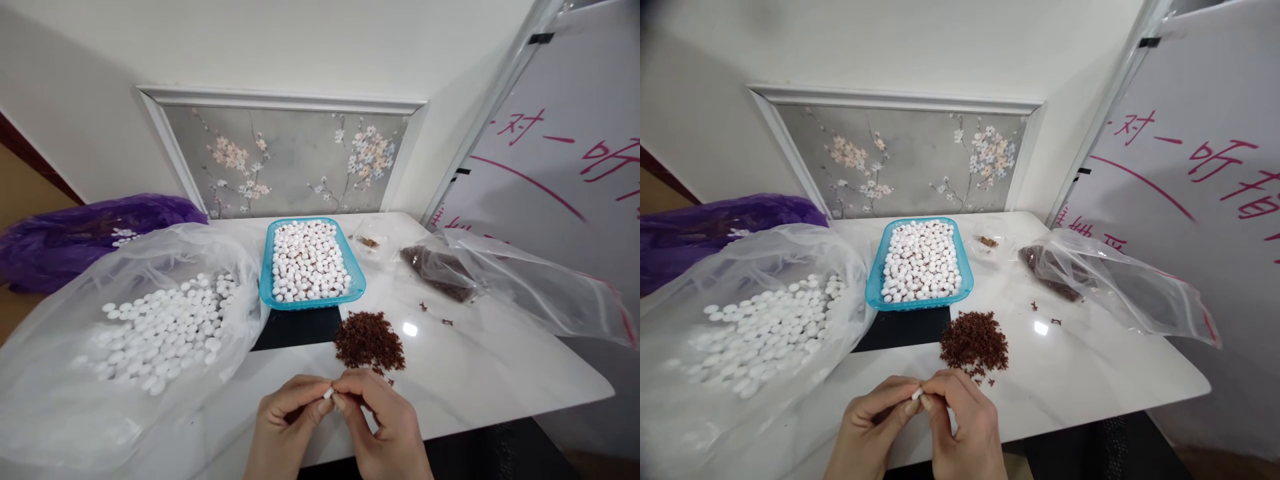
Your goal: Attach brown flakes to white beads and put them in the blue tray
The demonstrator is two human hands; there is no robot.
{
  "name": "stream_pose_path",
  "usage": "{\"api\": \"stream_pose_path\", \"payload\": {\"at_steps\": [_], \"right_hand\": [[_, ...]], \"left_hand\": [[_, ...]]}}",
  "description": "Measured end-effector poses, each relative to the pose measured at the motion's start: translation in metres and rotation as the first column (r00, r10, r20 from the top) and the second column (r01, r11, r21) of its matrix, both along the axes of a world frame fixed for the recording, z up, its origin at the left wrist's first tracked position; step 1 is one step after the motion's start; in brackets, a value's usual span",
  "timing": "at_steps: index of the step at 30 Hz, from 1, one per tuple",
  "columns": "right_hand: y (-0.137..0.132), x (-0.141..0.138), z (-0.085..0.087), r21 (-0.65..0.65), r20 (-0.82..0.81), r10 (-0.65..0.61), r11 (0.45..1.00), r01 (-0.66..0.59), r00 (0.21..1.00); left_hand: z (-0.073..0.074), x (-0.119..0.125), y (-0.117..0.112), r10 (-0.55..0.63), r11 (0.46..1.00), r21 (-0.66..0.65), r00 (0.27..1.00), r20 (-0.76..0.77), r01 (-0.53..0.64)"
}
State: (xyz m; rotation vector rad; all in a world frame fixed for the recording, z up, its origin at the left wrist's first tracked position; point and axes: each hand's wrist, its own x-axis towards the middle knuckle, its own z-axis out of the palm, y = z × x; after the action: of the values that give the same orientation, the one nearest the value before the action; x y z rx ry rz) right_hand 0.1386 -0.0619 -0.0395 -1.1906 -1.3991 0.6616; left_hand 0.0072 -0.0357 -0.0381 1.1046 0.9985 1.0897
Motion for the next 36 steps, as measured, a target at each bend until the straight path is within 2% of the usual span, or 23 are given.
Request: {"api": "stream_pose_path", "payload": {"at_steps": [4,8,12,15,18,21,25,28,31,33,36], "right_hand": [[0.001,-0.003,-0.001,-0.015,0.08,-0.039,0.999,0.04,0.996],[-0.001,-0.011,-0.002,-0.015,0.109,-0.077,0.997,0.079,0.991],[-0.011,-0.003,-0.005,-0.035,0.054,-0.055,0.998,0.057,0.997],[-0.021,0.022,-0.009,-0.038,0.155,-0.124,0.991,0.131,0.98],[-0.026,0.052,-0.017,-0.063,0.317,-0.236,0.961,0.268,0.919],[-0.024,0.068,-0.027,-0.06,0.49,-0.302,0.924,0.377,0.818],[-0.02,0.07,-0.04,-0.05,0.656,-0.296,0.901,0.431,0.694],[-0.017,0.068,-0.044,-0.05,0.709,-0.292,0.887,0.458,0.642],[-0.016,0.068,-0.042,-0.078,0.705,-0.272,0.888,0.453,0.655],[-0.017,0.068,-0.034,-0.075,0.672,-0.278,0.897,0.437,0.687],[-0.024,0.06,-0.007,-0.004,0.468,-0.296,0.942,0.337,0.833]], "left_hand": [[0.001,0.001,0.001,-0.008,1.0,-0.012,1.0,-0.01,0.007],[0.003,0.003,0.0,0.073,0.997,-0.038,0.997,0.007,-0.073],[0.005,0.002,0.002,0.188,0.959,-0.237,0.975,0.115,-0.157],[0.007,0.001,0.003,0.264,0.913,-0.366,0.943,0.202,-0.177],[0.015,0.002,0.001,0.234,0.921,-0.367,0.94,0.25,-0.131],[0.027,0.006,-0.006,0.186,0.948,-0.306,0.928,0.322,-0.084],[0.04,0.008,-0.014,0.122,0.969,-0.248,0.909,0.398,-0.021],[0.044,0.007,-0.017,0.092,0.969,-0.247,0.901,0.424,0.017],[0.046,0.006,-0.018,0.102,0.956,-0.293,0.898,0.428,0.031],[0.046,0.007,-0.019,0.13,0.939,-0.342,0.903,0.409,0.02],[0.043,0.01,-0.018,0.126,0.932,-0.361,0.923,0.365,0.016]]}}
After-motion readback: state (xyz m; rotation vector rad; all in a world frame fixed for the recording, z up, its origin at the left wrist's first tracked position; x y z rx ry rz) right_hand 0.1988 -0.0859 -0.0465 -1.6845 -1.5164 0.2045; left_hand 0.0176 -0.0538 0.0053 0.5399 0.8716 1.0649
